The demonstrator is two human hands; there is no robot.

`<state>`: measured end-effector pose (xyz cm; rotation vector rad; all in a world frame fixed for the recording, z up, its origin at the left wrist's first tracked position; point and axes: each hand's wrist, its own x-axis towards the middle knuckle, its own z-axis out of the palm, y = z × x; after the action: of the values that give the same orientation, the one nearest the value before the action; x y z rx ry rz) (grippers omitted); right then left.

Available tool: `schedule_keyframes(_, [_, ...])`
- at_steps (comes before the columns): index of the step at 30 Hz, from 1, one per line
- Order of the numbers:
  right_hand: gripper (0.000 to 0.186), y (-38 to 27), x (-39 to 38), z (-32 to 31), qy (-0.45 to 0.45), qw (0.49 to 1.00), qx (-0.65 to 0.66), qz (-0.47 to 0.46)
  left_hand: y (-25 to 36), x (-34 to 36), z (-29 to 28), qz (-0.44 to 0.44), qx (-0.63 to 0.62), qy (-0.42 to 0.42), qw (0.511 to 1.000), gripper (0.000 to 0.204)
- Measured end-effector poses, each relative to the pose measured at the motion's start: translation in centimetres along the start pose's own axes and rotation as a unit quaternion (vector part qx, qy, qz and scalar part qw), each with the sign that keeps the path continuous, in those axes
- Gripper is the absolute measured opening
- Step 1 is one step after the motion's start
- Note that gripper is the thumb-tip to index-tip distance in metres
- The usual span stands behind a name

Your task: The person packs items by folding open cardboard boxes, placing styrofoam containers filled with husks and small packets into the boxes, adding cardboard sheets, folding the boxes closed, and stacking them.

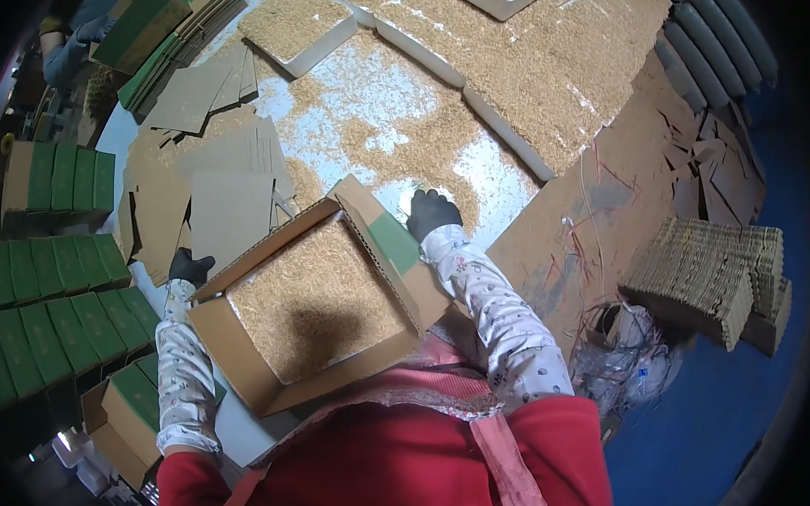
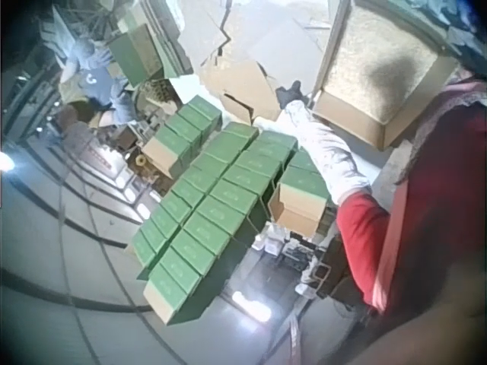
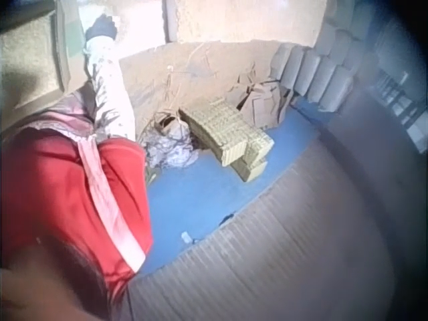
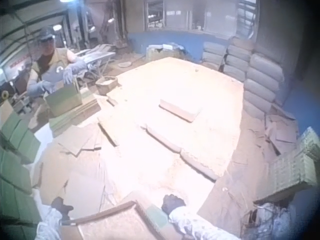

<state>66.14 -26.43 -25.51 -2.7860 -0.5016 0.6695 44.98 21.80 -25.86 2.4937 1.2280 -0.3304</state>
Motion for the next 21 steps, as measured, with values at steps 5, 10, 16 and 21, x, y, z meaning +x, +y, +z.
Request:
schedule_keyframes(5, [0.038, 2.4, 1.1, 0.2, -0.074, 0.991, 0.112, -0.019, -2.0, -1.0, -1.6, 0.062, -0.175, -0.028, 0.982, 0.028])
schedule_keyframes(10, [0.036, 0.6, 0.4, 0.2, -0.055, 0.995, 0.074, -0.025, -2.4, -5.8, -3.7, 0.157, -0.178, 0.102, 0.966, 0.023])
schedule_keyframes(16, [0.035, 3.0, 1.9, 2.1, -0.053, 0.985, 0.136, -0.089, 3.6, -13.6, -8.2, 0.146, -0.388, 0.048, 0.909, 0.012])
schedule_keyframes(21, [0.04, 5.0, 3.7, 3.6, -0.082, 0.971, 0.205, -0.09, 9.5, -19.0, -11.9, 0.216, -0.38, 0.29, 0.851, 0.016])
